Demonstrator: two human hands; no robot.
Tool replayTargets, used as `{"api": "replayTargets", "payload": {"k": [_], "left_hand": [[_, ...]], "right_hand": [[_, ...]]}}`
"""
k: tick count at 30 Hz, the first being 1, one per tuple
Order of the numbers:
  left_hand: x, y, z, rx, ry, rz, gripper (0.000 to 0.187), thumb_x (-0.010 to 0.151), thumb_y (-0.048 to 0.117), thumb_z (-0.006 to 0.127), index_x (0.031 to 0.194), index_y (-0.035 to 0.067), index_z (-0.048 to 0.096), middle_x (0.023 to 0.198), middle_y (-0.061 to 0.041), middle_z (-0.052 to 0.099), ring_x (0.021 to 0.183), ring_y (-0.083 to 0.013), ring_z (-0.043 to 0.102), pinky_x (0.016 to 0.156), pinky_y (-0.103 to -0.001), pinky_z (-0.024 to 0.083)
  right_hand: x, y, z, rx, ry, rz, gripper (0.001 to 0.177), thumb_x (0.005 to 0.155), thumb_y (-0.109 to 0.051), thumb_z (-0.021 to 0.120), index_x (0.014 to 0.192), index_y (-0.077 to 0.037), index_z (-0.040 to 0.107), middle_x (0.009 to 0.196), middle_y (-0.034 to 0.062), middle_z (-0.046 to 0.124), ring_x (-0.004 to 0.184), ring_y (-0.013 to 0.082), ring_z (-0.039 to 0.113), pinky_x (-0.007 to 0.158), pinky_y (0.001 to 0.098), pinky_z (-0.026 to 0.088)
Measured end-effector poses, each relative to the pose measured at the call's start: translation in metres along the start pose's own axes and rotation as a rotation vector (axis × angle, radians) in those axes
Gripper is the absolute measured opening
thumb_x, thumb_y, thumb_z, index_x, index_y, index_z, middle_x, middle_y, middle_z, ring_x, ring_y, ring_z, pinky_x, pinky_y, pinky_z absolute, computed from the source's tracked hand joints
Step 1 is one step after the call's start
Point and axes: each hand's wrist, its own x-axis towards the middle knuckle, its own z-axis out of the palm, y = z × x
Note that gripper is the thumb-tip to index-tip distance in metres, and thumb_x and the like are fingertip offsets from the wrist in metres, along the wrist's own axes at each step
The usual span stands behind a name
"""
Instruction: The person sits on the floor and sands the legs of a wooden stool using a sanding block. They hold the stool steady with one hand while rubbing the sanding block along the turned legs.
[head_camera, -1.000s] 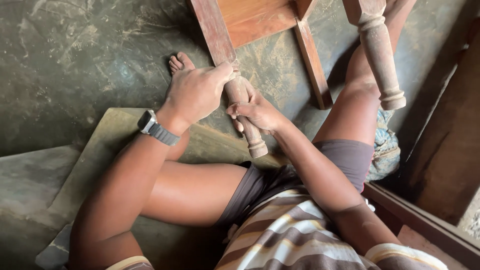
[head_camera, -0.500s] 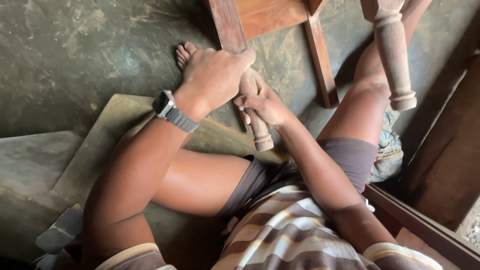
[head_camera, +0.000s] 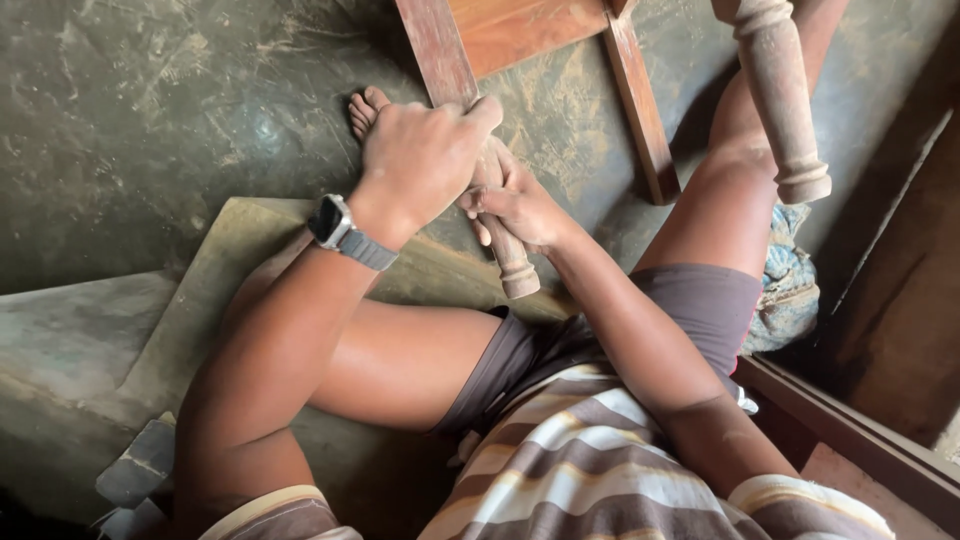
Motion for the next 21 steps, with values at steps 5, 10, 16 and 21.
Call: {"api": "replayTargets", "payload": {"k": [5,10,16,21], "left_hand": [[-0.017,-0.004,-0.002,0.015,0.003,-0.006,0.011,0.095,0.010,0.057,0.098,0.020,0.056,0.067,-0.002,0.067,0.065,-0.0561,0.066,0.042,-0.048,0.048],[-0.013,0.000,-0.005,0.009,0.078,0.024,0.009,0.096,0.016,0.062,0.105,0.018,0.062,0.077,-0.003,0.071,0.059,-0.0261,0.070,0.062,-0.042,0.051],[-0.015,0.006,0.004,0.078,0.140,-0.013,0.007,0.095,0.015,0.061,0.101,0.018,0.062,0.096,-0.007,0.054,0.074,-0.0388,0.064,0.065,-0.053,0.052],[-0.014,0.004,0.004,0.059,0.137,0.027,0.021,0.087,0.000,0.066,0.093,0.018,0.059,0.089,-0.001,0.050,0.050,-0.0259,0.056,0.093,-0.064,0.050]], "right_hand": [[0.000,0.002,-0.002,-0.047,0.082,0.079,0.044,0.083,0.001,0.066,0.118,-0.007,0.040,0.070,0.0139,0.055,0.044,0.0240,0.058,0.038,0.0344,0.050],[0.001,0.002,-0.004,-0.064,-0.021,0.006,0.044,0.086,0.002,0.063,0.123,-0.008,0.041,0.072,0.0131,0.054,0.045,0.0228,0.058,0.040,0.0322,0.051],[-0.003,-0.002,0.002,-0.072,0.018,0.021,0.037,0.084,-0.001,0.065,0.113,-0.009,0.043,0.072,0.0134,0.054,0.045,0.0229,0.057,0.039,0.0320,0.050],[-0.001,-0.001,-0.001,-0.058,0.029,0.040,0.045,0.087,-0.003,0.069,0.121,-0.012,0.042,0.075,0.0134,0.055,0.044,0.0231,0.057,0.038,0.0323,0.049]]}}
